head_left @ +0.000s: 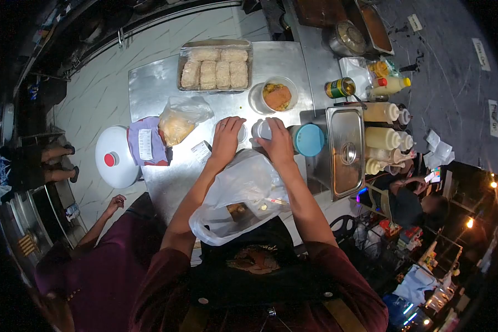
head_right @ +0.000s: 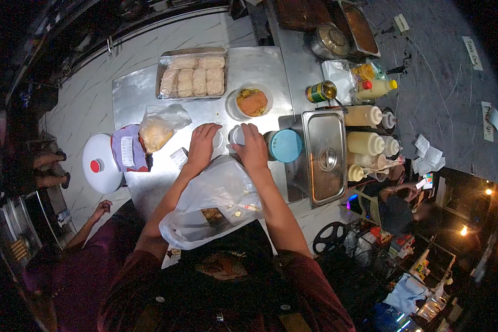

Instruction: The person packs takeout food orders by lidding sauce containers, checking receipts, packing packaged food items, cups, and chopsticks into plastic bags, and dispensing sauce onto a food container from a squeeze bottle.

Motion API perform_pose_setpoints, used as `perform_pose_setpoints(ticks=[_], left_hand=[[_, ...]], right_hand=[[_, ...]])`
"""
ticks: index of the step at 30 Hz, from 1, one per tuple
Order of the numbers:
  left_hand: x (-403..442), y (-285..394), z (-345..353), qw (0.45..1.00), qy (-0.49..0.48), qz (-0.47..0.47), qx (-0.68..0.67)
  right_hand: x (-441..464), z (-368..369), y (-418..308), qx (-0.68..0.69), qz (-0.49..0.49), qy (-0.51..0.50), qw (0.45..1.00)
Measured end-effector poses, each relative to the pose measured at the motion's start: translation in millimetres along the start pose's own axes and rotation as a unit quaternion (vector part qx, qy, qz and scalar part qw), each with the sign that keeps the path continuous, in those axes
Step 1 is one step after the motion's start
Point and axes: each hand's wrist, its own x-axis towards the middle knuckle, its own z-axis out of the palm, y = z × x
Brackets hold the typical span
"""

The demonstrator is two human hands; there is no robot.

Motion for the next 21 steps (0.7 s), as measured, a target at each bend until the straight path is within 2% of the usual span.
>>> perform_pose_setpoints(ticks=[4, 7, 10, 16, 19, 21], left_hand=[[4, 7, -5, 0.999, 0.013, 0.025, 0.032], [7, 6, -6, 0.998, -0.009, 0.051, 0.027], [7, 4, -4, 0.998, -0.031, 0.054, 0.016], [10, 9, -2, 0.994, -0.073, 0.025, 0.076], [10, 5, 2, 0.990, -0.064, 0.036, 0.118], [7, 3, 4, 0.987, -0.049, 0.046, 0.143]], right_hand=[[7, -8, -13, -0.015, 0.044, -0.074, 0.996], [5, -3, -10, -0.061, 0.028, -0.091, 0.994], [8, 13, 9, -0.042, -0.106, -0.023, 0.993], [5, 22, 15, -0.152, -0.113, -0.043, 0.981], [7, 25, 15, -0.199, -0.171, 0.025, 0.965], [7, 32, 19, -0.182, -0.171, 0.017, 0.968]])
